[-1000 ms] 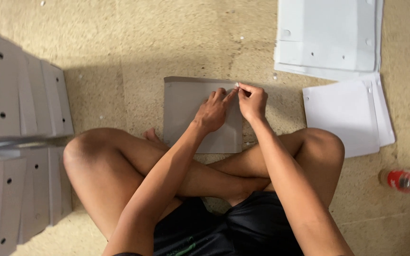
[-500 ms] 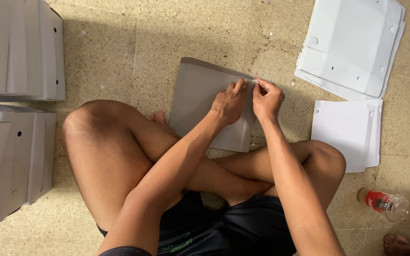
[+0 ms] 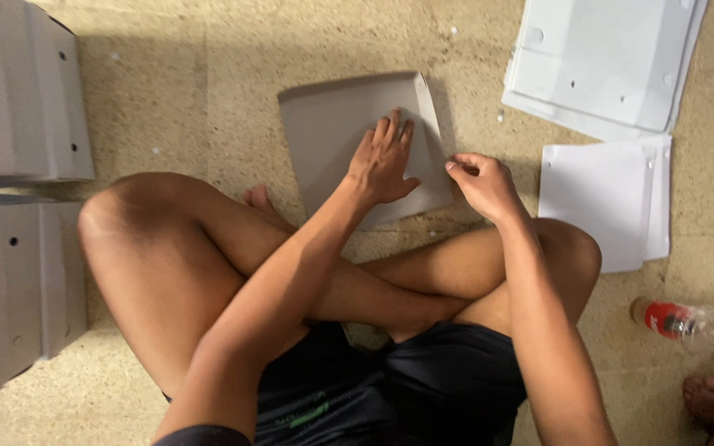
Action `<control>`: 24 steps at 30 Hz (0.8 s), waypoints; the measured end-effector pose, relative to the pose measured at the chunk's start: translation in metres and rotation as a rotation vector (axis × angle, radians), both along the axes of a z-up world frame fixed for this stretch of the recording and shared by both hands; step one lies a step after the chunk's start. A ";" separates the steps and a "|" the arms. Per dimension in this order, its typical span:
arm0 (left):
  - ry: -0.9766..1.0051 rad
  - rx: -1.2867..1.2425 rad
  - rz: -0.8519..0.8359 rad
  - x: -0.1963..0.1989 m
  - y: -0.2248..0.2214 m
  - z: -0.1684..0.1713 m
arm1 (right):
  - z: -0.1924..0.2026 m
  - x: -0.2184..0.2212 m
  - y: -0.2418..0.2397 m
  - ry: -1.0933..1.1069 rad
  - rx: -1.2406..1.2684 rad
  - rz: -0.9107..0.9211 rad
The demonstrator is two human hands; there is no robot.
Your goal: Assembling cardboard boxes by folding flat sheets and tucking in tabs to secure the structure.
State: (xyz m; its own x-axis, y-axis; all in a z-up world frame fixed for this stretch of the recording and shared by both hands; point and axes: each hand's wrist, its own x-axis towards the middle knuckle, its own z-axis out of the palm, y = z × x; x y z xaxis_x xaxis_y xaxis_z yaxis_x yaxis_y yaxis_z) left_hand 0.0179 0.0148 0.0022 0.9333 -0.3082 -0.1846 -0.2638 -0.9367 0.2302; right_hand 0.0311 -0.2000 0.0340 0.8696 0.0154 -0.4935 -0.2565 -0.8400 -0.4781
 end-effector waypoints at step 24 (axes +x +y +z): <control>0.090 -0.517 0.340 -0.033 -0.025 -0.030 | -0.026 0.002 0.005 0.124 0.494 -0.072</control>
State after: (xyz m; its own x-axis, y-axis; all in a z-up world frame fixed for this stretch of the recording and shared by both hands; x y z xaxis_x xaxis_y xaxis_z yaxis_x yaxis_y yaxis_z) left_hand -0.0156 -0.0101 -0.0273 0.9825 -0.0672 -0.1737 0.0713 -0.7261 0.6839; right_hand 0.0328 -0.1948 0.0085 0.8123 0.2146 -0.5423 -0.3856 -0.5000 -0.7755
